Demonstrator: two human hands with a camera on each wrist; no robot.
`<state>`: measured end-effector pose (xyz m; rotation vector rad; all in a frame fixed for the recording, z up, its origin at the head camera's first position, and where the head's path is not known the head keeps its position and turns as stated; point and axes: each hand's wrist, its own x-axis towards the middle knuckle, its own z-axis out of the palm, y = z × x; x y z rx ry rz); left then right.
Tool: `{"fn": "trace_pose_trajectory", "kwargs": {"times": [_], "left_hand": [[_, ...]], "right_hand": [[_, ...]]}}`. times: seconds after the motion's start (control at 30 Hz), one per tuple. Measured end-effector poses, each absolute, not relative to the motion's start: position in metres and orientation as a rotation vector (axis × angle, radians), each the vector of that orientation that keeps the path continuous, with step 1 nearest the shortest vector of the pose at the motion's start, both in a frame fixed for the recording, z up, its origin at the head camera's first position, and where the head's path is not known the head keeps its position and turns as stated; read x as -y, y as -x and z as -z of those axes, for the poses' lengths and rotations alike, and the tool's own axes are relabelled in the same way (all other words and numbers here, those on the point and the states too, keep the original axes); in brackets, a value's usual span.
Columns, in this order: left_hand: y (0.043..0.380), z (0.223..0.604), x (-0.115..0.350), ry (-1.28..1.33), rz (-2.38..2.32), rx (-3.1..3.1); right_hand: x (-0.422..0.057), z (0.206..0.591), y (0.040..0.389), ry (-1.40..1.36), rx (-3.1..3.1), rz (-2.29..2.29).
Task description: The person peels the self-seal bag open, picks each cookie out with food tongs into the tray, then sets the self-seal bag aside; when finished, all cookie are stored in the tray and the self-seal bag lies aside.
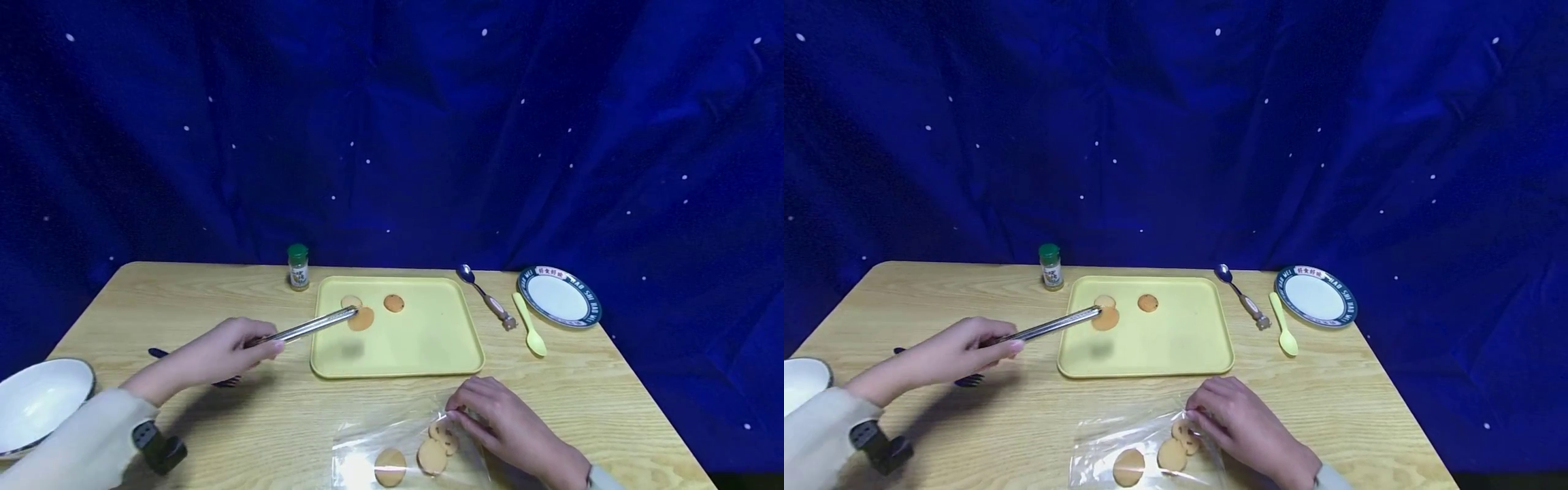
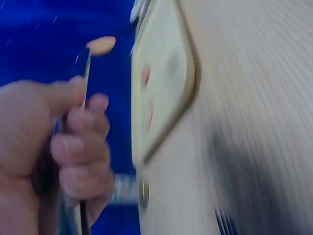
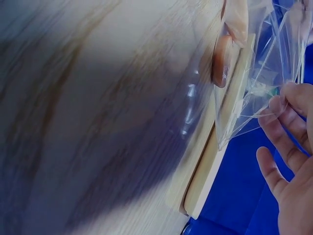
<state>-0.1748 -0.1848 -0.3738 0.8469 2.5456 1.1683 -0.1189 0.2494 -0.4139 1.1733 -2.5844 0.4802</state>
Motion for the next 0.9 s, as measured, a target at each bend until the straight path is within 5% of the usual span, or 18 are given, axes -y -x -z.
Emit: {"fn": "trace_pose_trajectory", "kwargs": {"times": [0.4, 0.9], "left_hand": [[0.237, 0.386, 0.051, -0.802, -0.482, -3.039], [0.248, 0.408, 0.007, -0.906, 0.009, -3.141]], "right_hand": [[-0.249, 0.412, 0.118, -1.169, 2.610, -0.503], [-0.249, 0.412, 0.116, -1.180, 2.625, -0.510]]}}
